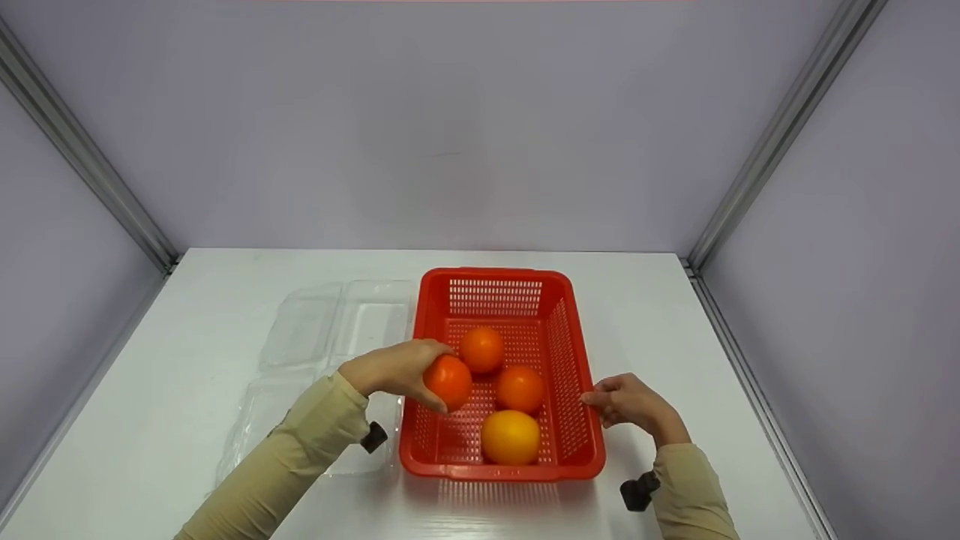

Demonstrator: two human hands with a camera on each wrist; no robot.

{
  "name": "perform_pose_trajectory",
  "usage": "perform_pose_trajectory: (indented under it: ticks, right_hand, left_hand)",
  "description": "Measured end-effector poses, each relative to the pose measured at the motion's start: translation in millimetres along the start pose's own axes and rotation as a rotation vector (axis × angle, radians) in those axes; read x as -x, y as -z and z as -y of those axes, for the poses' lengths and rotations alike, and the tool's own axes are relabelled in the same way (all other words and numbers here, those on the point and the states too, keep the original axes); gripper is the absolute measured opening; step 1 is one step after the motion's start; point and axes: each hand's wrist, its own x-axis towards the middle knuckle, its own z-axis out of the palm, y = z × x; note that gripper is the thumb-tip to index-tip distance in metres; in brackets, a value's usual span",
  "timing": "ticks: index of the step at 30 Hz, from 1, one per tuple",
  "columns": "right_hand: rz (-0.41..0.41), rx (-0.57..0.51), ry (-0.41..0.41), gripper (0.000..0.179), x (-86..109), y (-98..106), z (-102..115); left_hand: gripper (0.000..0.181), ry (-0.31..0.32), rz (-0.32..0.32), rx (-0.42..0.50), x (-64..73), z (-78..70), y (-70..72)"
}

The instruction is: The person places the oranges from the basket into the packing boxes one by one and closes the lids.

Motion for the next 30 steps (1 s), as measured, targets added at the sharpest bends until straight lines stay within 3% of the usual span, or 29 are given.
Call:
perform_pose_trajectory:
  ticks: [10,30]
  right_hand:
    - [0.006,-0.014,-0.008,0.040,-0.8,0,0]
    - [-0.005,-0.037,-0.022,0.036,1.4,-1,3]
  left_hand:
    - [0.076,-0.027,-0.006,0.041,4.8,4.5,1.5]
    - [0.078,-0.007,-0.035,0.135,14.7,15.2,8.8]
